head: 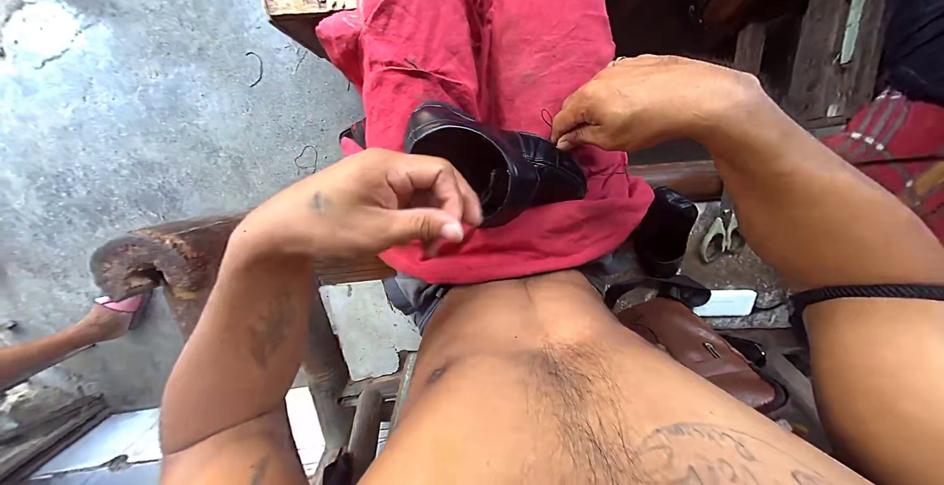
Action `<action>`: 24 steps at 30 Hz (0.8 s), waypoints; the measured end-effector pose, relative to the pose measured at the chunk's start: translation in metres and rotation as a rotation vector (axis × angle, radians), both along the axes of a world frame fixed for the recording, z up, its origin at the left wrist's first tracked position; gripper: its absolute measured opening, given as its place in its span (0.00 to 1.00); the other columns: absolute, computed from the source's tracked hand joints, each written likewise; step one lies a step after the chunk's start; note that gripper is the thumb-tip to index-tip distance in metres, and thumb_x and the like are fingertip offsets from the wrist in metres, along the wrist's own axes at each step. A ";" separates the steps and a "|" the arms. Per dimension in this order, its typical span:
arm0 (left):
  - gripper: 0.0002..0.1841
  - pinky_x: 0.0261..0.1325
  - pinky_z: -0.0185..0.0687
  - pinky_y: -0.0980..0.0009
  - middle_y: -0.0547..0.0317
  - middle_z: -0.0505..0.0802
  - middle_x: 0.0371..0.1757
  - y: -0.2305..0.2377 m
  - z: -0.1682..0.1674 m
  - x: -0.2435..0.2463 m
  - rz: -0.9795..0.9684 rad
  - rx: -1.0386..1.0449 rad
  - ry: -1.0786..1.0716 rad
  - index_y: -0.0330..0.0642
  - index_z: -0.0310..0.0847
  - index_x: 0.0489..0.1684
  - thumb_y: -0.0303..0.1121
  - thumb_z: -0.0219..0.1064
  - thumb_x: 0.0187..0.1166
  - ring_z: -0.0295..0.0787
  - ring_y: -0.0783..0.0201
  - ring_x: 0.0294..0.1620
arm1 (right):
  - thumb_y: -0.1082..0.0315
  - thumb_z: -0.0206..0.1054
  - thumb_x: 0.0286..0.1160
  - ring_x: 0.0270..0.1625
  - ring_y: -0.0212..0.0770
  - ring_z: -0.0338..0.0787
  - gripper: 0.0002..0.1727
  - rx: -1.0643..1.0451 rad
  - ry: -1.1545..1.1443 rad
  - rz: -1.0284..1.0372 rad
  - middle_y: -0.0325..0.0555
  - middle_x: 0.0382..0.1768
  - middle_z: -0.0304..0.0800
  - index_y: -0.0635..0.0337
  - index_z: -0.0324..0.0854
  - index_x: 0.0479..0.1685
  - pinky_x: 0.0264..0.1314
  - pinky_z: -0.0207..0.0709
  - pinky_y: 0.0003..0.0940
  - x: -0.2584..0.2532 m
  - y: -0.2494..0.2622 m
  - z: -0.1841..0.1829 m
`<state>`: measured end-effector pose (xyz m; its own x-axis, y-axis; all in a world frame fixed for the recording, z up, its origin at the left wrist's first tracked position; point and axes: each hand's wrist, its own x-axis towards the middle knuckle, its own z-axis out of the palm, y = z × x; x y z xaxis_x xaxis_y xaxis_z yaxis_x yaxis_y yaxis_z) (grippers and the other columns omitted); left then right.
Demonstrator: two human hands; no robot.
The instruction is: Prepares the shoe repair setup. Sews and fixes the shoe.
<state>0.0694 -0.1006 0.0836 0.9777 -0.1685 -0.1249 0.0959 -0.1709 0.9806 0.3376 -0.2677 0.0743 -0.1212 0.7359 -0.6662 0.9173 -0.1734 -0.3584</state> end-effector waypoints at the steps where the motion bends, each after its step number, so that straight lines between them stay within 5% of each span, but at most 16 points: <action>1: 0.09 0.34 0.83 0.80 0.73 0.91 0.37 -0.002 -0.003 0.009 0.009 0.185 0.037 0.49 0.86 0.36 0.40 0.64 0.84 0.86 0.79 0.33 | 0.55 0.57 0.91 0.49 0.51 0.91 0.16 0.064 0.007 0.037 0.44 0.39 0.92 0.46 0.91 0.44 0.52 0.77 0.62 0.005 -0.002 -0.008; 3: 0.11 0.42 0.83 0.58 0.58 0.87 0.33 -0.018 -0.010 0.029 -0.041 0.619 0.106 0.43 0.84 0.40 0.35 0.57 0.89 0.86 0.60 0.37 | 0.53 0.56 0.90 0.45 0.49 0.91 0.17 0.195 0.050 0.072 0.41 0.35 0.91 0.44 0.90 0.43 0.46 0.77 0.60 0.012 -0.012 -0.023; 5: 0.08 0.43 0.82 0.41 0.42 0.86 0.32 -0.036 -0.024 0.045 -0.094 0.776 0.172 0.34 0.81 0.32 0.24 0.60 0.81 0.89 0.41 0.40 | 0.53 0.56 0.88 0.42 0.50 0.90 0.15 0.262 0.072 0.065 0.41 0.32 0.89 0.45 0.89 0.42 0.43 0.76 0.59 0.013 -0.017 -0.026; 7: 0.11 0.34 0.77 0.42 0.47 0.86 0.24 -0.042 -0.035 0.054 -0.091 0.730 0.312 0.38 0.79 0.21 0.26 0.65 0.77 0.87 0.45 0.32 | 0.55 0.57 0.85 0.38 0.51 0.89 0.13 0.350 0.108 0.042 0.43 0.29 0.87 0.47 0.86 0.43 0.40 0.75 0.60 0.011 -0.022 -0.031; 9: 0.12 0.38 0.77 0.37 0.46 0.89 0.28 -0.047 -0.042 0.057 -0.013 0.613 0.563 0.38 0.84 0.27 0.34 0.67 0.81 0.88 0.45 0.34 | 0.55 0.58 0.83 0.37 0.51 0.90 0.12 0.417 0.137 0.018 0.43 0.30 0.88 0.48 0.85 0.45 0.39 0.75 0.60 0.009 -0.031 -0.035; 11: 0.09 0.42 0.78 0.41 0.49 0.90 0.32 -0.054 -0.048 0.052 0.155 0.527 0.578 0.37 0.87 0.34 0.34 0.70 0.80 0.87 0.52 0.37 | 0.56 0.56 0.83 0.41 0.53 0.90 0.13 0.442 0.134 0.001 0.44 0.32 0.89 0.49 0.85 0.46 0.43 0.75 0.61 0.005 -0.039 -0.037; 15: 0.05 0.48 0.81 0.78 0.75 0.89 0.38 -0.062 -0.060 0.044 0.314 0.363 0.358 0.48 0.87 0.42 0.35 0.72 0.73 0.84 0.86 0.42 | 0.61 0.54 0.84 0.43 0.57 0.90 0.12 0.500 0.105 -0.008 0.49 0.32 0.86 0.54 0.82 0.45 0.43 0.74 0.60 -0.003 -0.047 -0.037; 17: 0.07 0.52 0.79 0.84 0.78 0.89 0.40 -0.060 -0.062 0.046 0.296 0.286 0.305 0.49 0.87 0.44 0.33 0.73 0.72 0.83 0.90 0.45 | 0.66 0.52 0.84 0.42 0.58 0.89 0.10 0.515 0.086 -0.020 0.52 0.32 0.85 0.58 0.79 0.44 0.42 0.73 0.58 -0.011 -0.052 -0.036; 22: 0.09 0.53 0.80 0.75 0.68 0.89 0.41 -0.058 -0.066 0.047 0.181 0.466 0.272 0.45 0.87 0.45 0.36 0.72 0.73 0.84 0.81 0.47 | 0.66 0.50 0.89 0.48 0.57 0.91 0.13 0.555 0.068 -0.209 0.53 0.39 0.88 0.60 0.80 0.50 0.46 0.78 0.54 -0.037 -0.069 -0.046; 24: 0.11 0.53 0.80 0.49 0.47 0.92 0.43 -0.057 -0.071 0.039 0.092 0.593 0.248 0.36 0.87 0.44 0.36 0.69 0.77 0.90 0.55 0.49 | 0.65 0.51 0.91 0.50 0.54 0.92 0.14 0.564 0.106 -0.304 0.53 0.42 0.90 0.60 0.82 0.51 0.49 0.80 0.53 -0.047 -0.075 -0.052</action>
<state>0.1087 -0.1574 0.0127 0.9150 0.0812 -0.3952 0.3473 -0.6572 0.6690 0.2908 -0.3430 0.0224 0.1034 0.9812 -0.1632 0.8115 -0.1781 -0.5566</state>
